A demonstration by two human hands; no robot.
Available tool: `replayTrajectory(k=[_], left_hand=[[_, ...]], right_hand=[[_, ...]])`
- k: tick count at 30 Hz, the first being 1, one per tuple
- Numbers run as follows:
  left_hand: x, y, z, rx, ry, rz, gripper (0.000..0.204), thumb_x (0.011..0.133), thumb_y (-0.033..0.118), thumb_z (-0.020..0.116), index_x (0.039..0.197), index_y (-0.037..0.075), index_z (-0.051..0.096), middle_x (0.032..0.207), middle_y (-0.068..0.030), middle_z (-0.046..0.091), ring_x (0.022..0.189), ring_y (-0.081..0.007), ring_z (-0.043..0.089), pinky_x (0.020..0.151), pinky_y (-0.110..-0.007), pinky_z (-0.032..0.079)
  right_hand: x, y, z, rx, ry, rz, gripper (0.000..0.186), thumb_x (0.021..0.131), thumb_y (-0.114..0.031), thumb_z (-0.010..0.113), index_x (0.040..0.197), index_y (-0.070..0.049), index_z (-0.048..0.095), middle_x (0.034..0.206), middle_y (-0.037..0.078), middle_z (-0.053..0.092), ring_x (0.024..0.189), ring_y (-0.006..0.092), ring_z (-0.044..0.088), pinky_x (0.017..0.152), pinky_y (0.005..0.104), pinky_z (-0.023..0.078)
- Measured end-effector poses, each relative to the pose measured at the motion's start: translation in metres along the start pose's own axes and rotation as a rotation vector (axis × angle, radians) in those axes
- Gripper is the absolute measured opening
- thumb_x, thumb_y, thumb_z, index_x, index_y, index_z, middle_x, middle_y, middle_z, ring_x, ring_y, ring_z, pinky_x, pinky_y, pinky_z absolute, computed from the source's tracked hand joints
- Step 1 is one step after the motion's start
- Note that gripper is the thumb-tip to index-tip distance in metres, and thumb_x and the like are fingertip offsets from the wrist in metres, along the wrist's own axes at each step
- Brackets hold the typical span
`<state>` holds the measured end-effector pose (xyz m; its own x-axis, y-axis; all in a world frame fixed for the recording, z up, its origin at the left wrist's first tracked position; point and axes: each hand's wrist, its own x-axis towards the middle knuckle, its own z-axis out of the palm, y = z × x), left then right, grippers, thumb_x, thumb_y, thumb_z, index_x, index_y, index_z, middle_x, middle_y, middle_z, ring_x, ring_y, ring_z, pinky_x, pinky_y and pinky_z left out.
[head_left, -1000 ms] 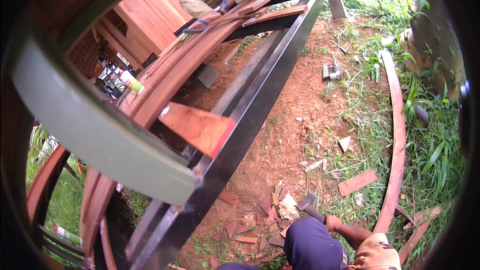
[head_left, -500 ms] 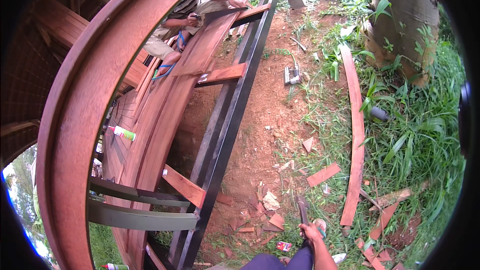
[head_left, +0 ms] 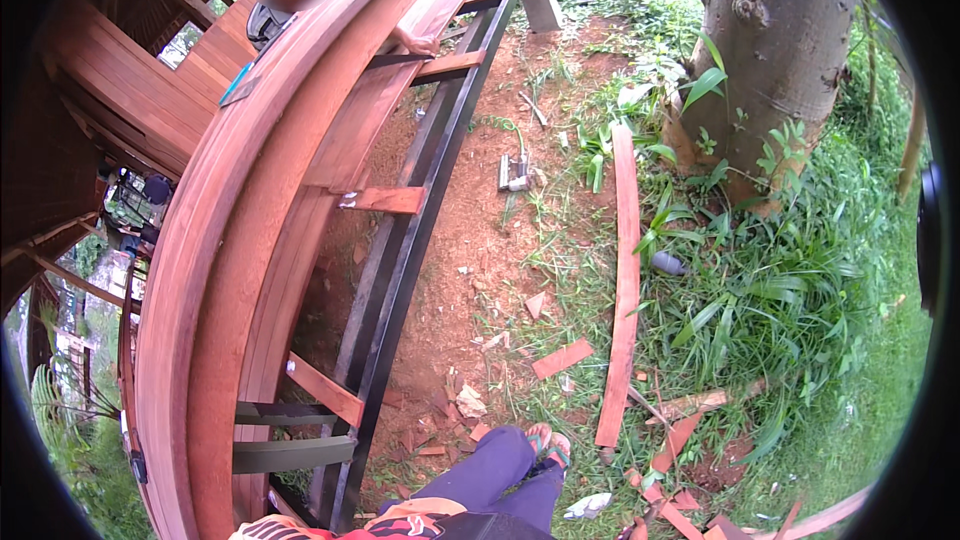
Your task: The person is installing wooden planks onto a metal frame beneath a raised deck. They use a hammer to drive nails into the planks and a scraper to remove excess adhesive from the joints.
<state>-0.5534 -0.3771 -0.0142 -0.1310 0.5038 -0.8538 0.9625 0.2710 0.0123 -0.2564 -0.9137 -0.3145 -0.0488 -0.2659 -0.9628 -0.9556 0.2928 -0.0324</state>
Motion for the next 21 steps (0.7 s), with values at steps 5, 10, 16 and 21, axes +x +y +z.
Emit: replayTrajectory(k=[5,10,16,21], left_hand=[[0.058,0.131,0.023,-0.112,-0.222,0.224,0.048,0.109,0.048,0.051,0.104,0.006,0.075,0.094,-0.0088,0.077,0.087,-0.0205,0.072,0.081,-0.04,0.059],[0.041,0.369,0.047,-0.415,-0.248,0.505,0.039,0.108,0.04,0.059,0.101,0.003,0.068,0.092,-0.0026,0.072,0.07,-0.0102,0.061,0.061,-0.028,0.051],[0.008,0.516,0.056,-0.174,-0.358,0.707,0.047,0.109,0.039,0.057,0.136,0.002,0.064,0.118,-0.0077,0.074,0.096,-0.0151,0.07,0.082,-0.031,0.057],[-0.015,0.562,0.038,-0.09,-0.146,0.911,0.035,0.104,0.027,0.064,0.124,-0.001,0.07,0.108,-0.0083,0.077,0.091,-0.0162,0.071,0.084,-0.032,0.056]], right_hand=[[-0.05,-0.033,-0.025,0.061,0.004,0.047,0.03,0.094,-0.04,0.071,0.08,-0.021,0.052,0.058,-0.004,0.045,0.044,0.0121,0.041,0.04,0.0315,0.032],[-0.169,-0.069,0.032,0.137,-0.115,-0.083,0.029,0.097,-0.04,0.068,0.08,-0.021,0.055,0.056,-0.003,0.046,0.046,0.0151,0.046,0.042,0.0333,0.032],[-0.252,-0.179,0.143,-0.084,-0.228,-0.24,0.029,0.099,-0.033,0.069,0.08,-0.015,0.059,0.056,-0.002,0.052,0.044,0.0143,0.05,0.042,0.0311,0.039],[-0.296,-0.272,0.197,-0.183,-0.284,-0.3,0.029,0.1,-0.036,0.068,0.083,-0.012,0.062,0.057,-0.001,0.054,0.045,0.0138,0.05,0.042,0.03,0.037]])
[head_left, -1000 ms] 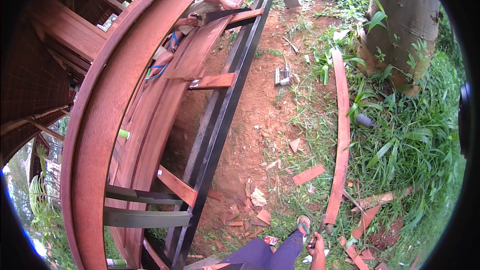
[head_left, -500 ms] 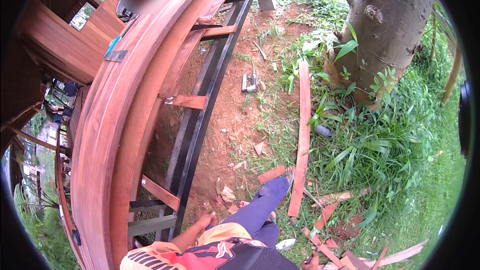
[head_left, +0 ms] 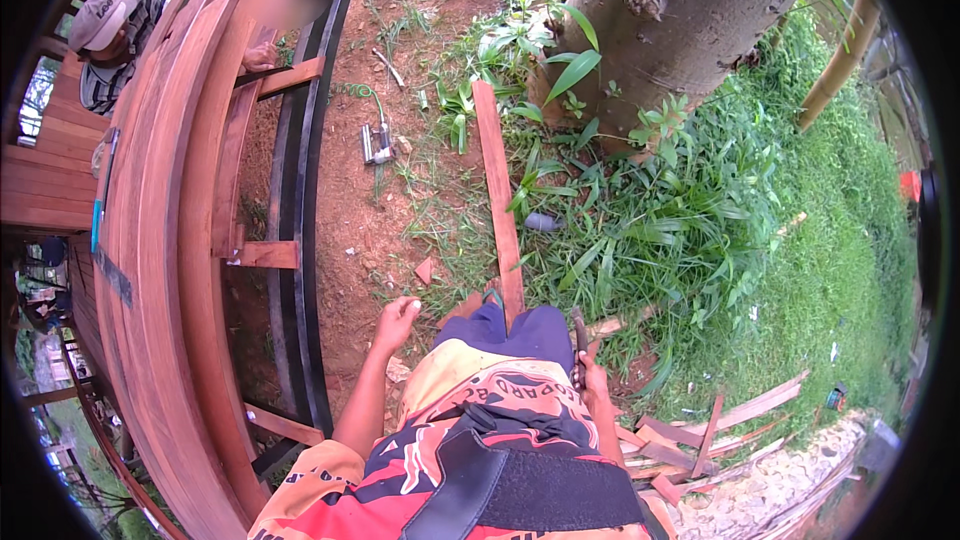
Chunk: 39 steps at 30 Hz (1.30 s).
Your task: The person is installing wooden planks onto a metal frame beneath a raised deck. They use a hammer to drive nails into the planks and a scraper to remove excess adhesive from the joints.
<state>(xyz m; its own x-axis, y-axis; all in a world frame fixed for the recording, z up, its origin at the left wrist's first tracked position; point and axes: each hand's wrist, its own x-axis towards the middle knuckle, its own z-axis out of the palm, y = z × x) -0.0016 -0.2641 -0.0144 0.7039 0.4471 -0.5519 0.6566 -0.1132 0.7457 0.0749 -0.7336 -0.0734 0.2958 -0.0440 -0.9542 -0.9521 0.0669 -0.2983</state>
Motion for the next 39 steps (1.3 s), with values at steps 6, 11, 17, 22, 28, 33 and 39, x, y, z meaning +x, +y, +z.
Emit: replayTrajectory(k=[6,11,17,22,28,33,39], left_hand=[[-0.013,0.079,0.0,0.062,0.272,0.085,0.032,0.099,0.014,0.067,0.126,-0.004,0.069,0.112,-0.0167,0.076,0.102,-0.0226,0.073,0.093,-0.037,0.057],[-0.071,0.192,-0.009,0.263,0.855,0.383,0.032,0.093,0.003,0.068,0.124,-0.004,0.069,0.126,-0.0201,0.07,0.119,-0.0329,0.068,0.104,-0.041,0.052],[-0.2,0.274,-0.048,0.878,1.615,0.315,0.033,0.096,0.009,0.068,0.127,-0.003,0.068,0.143,-0.02,0.062,0.132,-0.0377,0.058,0.113,-0.051,0.043],[-0.29,0.3,-0.117,1.398,1.949,0.132,0.071,0.104,0.058,0.054,0.15,0.004,0.053,0.158,-0.0209,0.048,0.147,-0.041,0.043,0.121,-0.058,0.03],[-0.26,0.267,-0.156,1.496,1.95,-0.133,0.085,0.099,0.076,0.041,0.15,0.01,0.055,0.159,-0.0115,0.05,0.148,-0.0348,0.044,0.121,-0.055,0.029],[-0.268,0.247,-0.16,1.435,1.98,-0.199,0.081,0.097,0.076,0.048,0.143,0.012,0.062,0.151,-0.0075,0.059,0.142,-0.0317,0.052,0.117,-0.053,0.034],[-0.278,0.239,-0.173,1.363,1.75,-0.457,0.073,0.101,0.067,0.048,0.148,0.013,0.058,0.154,-0.0087,0.057,0.144,-0.0343,0.049,0.118,-0.054,0.032]], right_hand=[[0.027,-0.131,-0.009,-0.307,-0.026,-0.095,0.036,0.101,-0.041,0.065,0.079,-0.012,0.061,0.059,-0.001,0.054,0.047,0.0128,0.05,0.043,0.0292,0.037],[0.109,-0.239,-0.034,-0.856,-0.034,-0.015,0.047,0.093,-0.049,0.073,0.075,-0.006,0.066,0.062,0.005,0.059,0.049,0.018,0.052,0.046,0.0361,0.042],[0.141,-0.337,-0.012,-1.794,-0.094,-0.015,0.051,0.087,-0.049,0.079,0.088,0.002,0.076,0.076,0.012,0.072,0.055,0.0204,0.06,0.051,0.0375,0.049],[0.163,-0.369,0.013,-2.08,-0.299,-0.027,0.038,0.085,-0.018,0.077,0.123,-0.021,0.076,0.071,0.011,0.067,0.055,0.018,0.061,0.051,0.0353,0.05],[0.151,-0.388,0.087,-2.036,-0.228,-0.02,0.057,0.093,-0.005,0.061,0.14,-0.036,0.068,0.074,0.009,0.067,0.053,0.0163,0.057,0.05,0.033,0.05],[0.154,-0.383,0.119,-2.01,-0.44,-0.282,0.026,0.099,-0.028,0.066,0.12,-0.022,0.08,0.072,0.011,0.066,0.057,0.0196,0.062,0.052,0.0347,0.049],[0.159,-0.363,0.151,-1.992,-0.379,-0.276,0.063,0.092,-0.059,0.07,0.085,0.004,0.072,0.073,0.015,0.067,0.061,0.0237,0.063,0.055,0.0394,0.05]])
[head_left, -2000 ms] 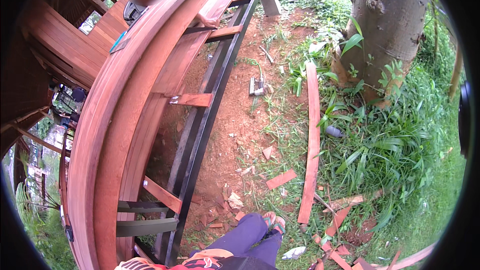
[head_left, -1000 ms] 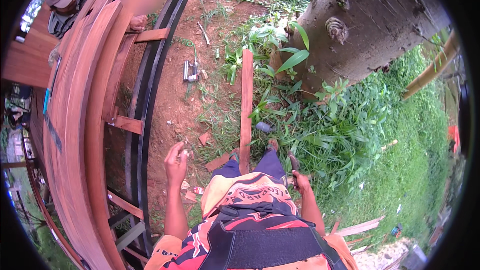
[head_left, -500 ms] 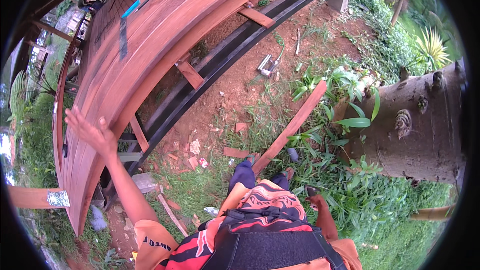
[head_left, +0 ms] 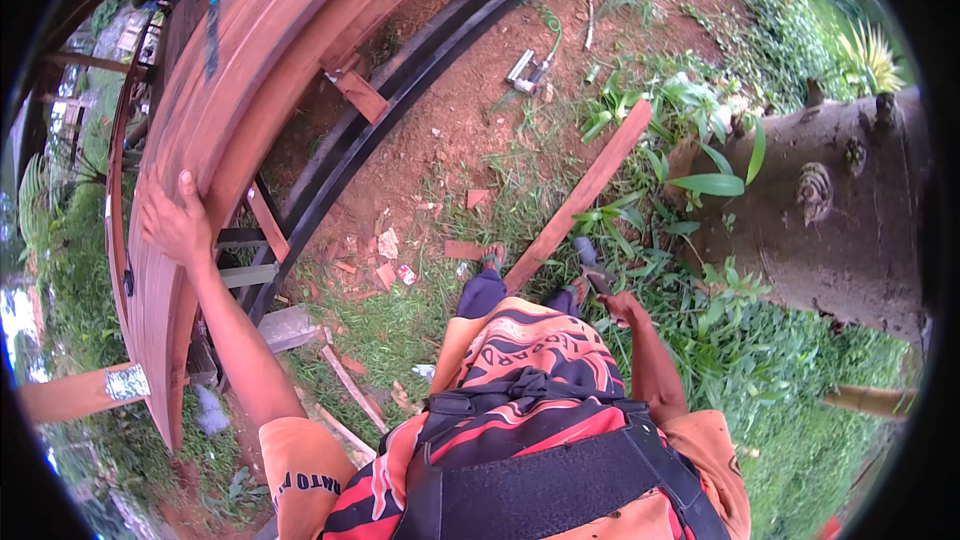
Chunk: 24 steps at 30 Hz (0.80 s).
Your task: The person is installing wooden planks onto a metal frame beneath a raised deck. They use a hammer to drive nails into the planks and a scraper to remove excess adhesive from the joints.
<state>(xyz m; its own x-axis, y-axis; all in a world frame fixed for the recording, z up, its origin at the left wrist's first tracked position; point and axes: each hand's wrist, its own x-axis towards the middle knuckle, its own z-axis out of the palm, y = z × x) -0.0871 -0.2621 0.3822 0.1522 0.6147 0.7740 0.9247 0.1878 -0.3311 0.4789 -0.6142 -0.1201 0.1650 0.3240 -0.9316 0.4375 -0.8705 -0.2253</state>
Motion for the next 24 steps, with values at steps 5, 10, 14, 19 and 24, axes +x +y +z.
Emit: replayTrajectory(k=[5,10,14,19,24], left_hand=[[0.019,-0.039,0.005,-0.331,-0.307,0.126,0.073,0.107,0.062,0.037,0.163,0.014,0.038,0.164,-0.0183,0.041,0.154,-0.0419,0.033,0.125,-0.053,0.024],[0.025,-0.043,0.008,-0.461,-0.309,0.24,0.075,0.108,0.064,0.033,0.161,0.012,0.041,0.16,-0.0211,0.047,0.147,-0.0434,0.042,0.121,-0.05,0.032],[0.009,-0.019,-0.01,-0.205,-0.13,0.105,0.078,0.104,0.07,0.035,0.145,0.009,0.06,0.136,-0.0156,0.067,0.122,-0.0389,0.061,0.104,-0.049,0.046],[0.005,-0.007,-0.019,-0.075,-0.011,0.134,0.073,0.105,0.067,0.037,0.128,0.007,0.071,0.119,-0.0094,0.075,0.108,-0.0337,0.064,0.094,-0.046,0.049],[0.008,0.009,-0.027,-0.092,-0.034,0.216,0.078,0.103,0.072,0.035,0.124,0.006,0.071,0.113,-0.0072,0.075,0.102,-0.033,0.064,0.091,-0.045,0.049]], right_hand=[[-0.014,0.009,0.022,0.194,-0.073,0.032,0.063,0.093,-0.058,0.073,0.078,0.002,0.066,0.065,0.01,0.061,0.053,0.0205,0.056,0.049,0.0373,0.046],[0.015,0.089,0.11,0.572,0.023,0.114,0.051,0.086,-0.044,0.079,0.088,0.006,0.068,0.07,0.013,0.065,0.053,0.0238,0.061,0.047,0.0369,0.047],[0.008,0.13,0.167,0.973,0.047,0.252,0.031,0.091,-0.035,0.069,0.081,-0.007,0.063,0.059,0.003,0.054,0.043,0.0178,0.047,0.039,0.0355,0.037],[0.025,0.181,0.223,1.449,-0.026,0.511,0.034,0.093,-0.039,0.065,0.072,-0.016,0.05,0.055,-0.002,0.045,0.041,0.0142,0.041,0.036,0.0286,0.034],[0.036,0.162,0.224,1.143,-0.048,0.638,0.036,0.093,-0.043,0.062,0.083,-0.009,0.057,0.061,0.005,0.052,0.044,0.0202,0.047,0.037,0.0352,0.037]])
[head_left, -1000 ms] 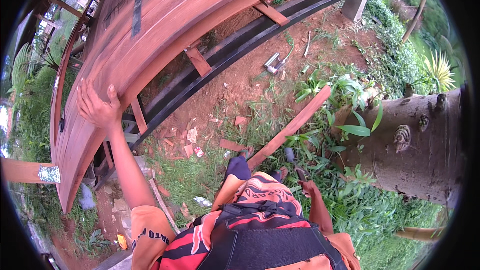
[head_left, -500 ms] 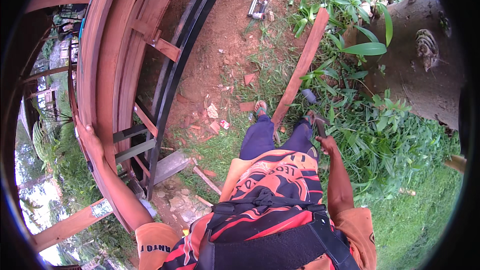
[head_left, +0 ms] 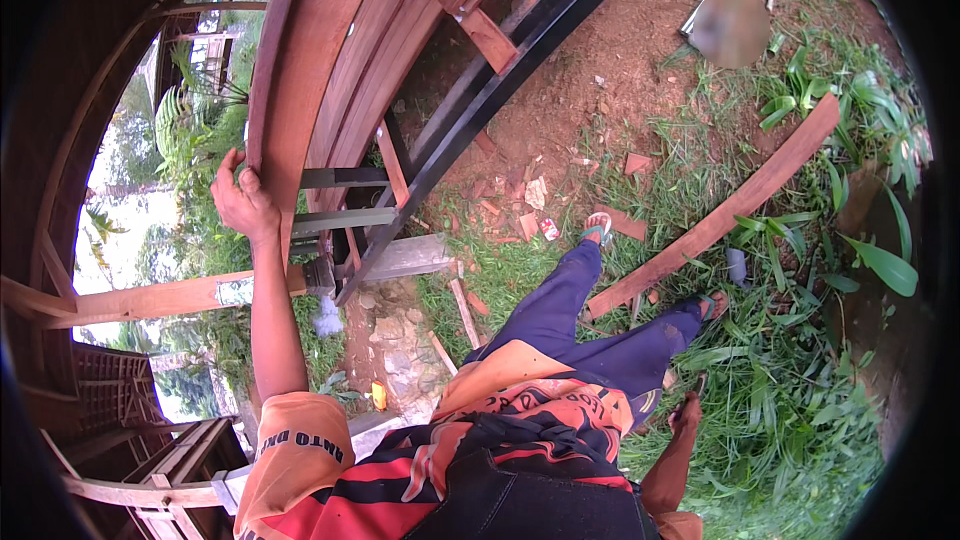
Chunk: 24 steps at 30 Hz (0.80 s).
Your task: The person is installing wooden planks onto a metal frame beneath a raised deck. They use a hammer to drive nails into the planks and a scraper to remove excess adhesive from the joints.
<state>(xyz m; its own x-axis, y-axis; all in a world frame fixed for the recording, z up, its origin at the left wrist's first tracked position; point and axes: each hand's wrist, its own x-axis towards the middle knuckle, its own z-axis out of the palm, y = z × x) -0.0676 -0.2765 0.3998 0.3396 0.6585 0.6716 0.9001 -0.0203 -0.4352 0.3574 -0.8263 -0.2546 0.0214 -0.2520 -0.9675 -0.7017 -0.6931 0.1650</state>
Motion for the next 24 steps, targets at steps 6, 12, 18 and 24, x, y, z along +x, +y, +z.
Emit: replayTrajectory(k=[6,12,18,24], left_hand=[[-0.002,0.005,-0.004,0.112,0.017,0.11,0.073,0.083,0.068,0.075,0.126,0.009,0.07,0.114,-0.0052,0.073,0.107,-0.0309,0.065,0.094,-0.046,0.05],[-0.005,0.018,-0.007,0.186,0.028,0.037,0.068,0.069,0.055,0.091,0.118,0.012,0.072,0.114,-0.0048,0.073,0.108,-0.0294,0.066,0.095,-0.044,0.05],[-0.014,-0.013,-0.023,-0.54,0.232,-0.028,0.068,0.078,0.051,0.087,0.126,0.006,0.069,0.128,-0.0137,0.07,0.121,-0.0346,0.063,0.106,-0.047,0.045],[-0.107,-0.108,-0.069,-0.457,0.446,-0.467,0.049,0.091,0.029,0.078,0.129,0.001,0.067,0.135,-0.017,0.067,0.127,-0.0342,0.059,0.112,-0.046,0.042]], right_hand=[[-0.057,-0.058,0.06,-0.551,-0.053,-0.341,0.03,0.084,-0.03,0.07,0.083,-0.001,0.062,0.064,0.007,0.054,0.049,0.021,0.05,0.043,0.037,0.036],[-0.193,-0.147,0.103,-0.669,-0.535,-0.78,0.032,0.083,-0.025,0.072,0.107,-0.005,0.064,0.07,-0.001,0.057,0.052,0.0092,0.05,0.046,0.0287,0.039],[-0.404,-0.226,0.096,-0.886,-1.138,-1.026,0.047,0.073,-0.017,0.082,0.114,-0.004,0.062,0.082,-0.003,0.06,0.064,0.0057,0.053,0.057,0.0234,0.041],[-0.586,-0.208,0.144,-0.932,-0.581,-1.985,0.061,0.088,-0.047,0.077,0.121,0.002,0.06,0.073,0.002,0.058,0.062,0.0117,0.051,0.058,0.0323,0.042]])
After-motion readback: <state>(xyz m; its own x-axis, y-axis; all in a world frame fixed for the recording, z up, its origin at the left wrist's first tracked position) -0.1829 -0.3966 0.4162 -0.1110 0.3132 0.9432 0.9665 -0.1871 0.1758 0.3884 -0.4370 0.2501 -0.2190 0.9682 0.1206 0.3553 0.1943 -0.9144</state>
